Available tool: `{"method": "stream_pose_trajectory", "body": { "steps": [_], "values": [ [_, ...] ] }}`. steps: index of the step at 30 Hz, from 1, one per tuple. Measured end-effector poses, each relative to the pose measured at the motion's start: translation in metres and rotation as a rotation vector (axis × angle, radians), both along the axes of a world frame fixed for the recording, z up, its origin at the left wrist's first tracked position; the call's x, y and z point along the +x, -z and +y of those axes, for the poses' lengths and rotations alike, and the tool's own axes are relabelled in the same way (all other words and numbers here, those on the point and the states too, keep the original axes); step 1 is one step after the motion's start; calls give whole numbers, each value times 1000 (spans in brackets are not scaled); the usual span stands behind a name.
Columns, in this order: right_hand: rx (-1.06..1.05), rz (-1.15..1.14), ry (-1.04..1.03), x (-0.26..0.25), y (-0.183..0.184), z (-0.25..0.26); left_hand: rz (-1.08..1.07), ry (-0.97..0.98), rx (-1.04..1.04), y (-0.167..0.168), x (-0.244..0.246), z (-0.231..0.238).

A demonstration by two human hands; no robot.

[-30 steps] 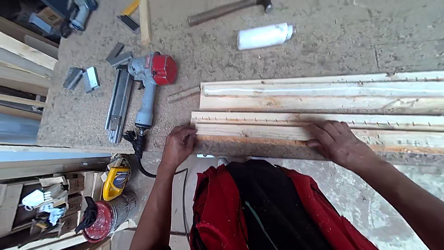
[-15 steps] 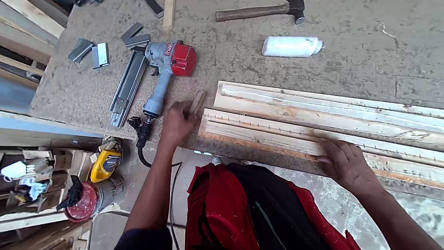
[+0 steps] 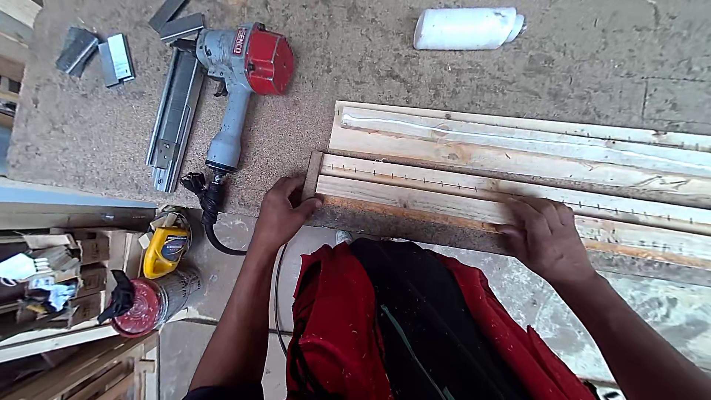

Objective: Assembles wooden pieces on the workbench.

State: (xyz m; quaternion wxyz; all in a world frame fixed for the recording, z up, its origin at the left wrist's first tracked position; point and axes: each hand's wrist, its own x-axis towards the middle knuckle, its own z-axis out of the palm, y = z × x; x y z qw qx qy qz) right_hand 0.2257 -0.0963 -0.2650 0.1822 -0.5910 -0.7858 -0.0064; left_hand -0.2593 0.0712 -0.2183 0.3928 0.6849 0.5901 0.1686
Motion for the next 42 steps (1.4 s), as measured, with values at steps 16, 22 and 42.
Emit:
{"method": "stream_pose_trajectory", "body": {
  "steps": [16,22,42],
  "values": [
    [108,-39,101,8,11,-11,-136,-124,-61,-2,32,-18],
    [209,-35,165,8,21,-13,-45,-299,107,14,56,-37],
    [212,-37,129,10,13,-10,94,-99,-21,-10,39,-20]
  ]
}}
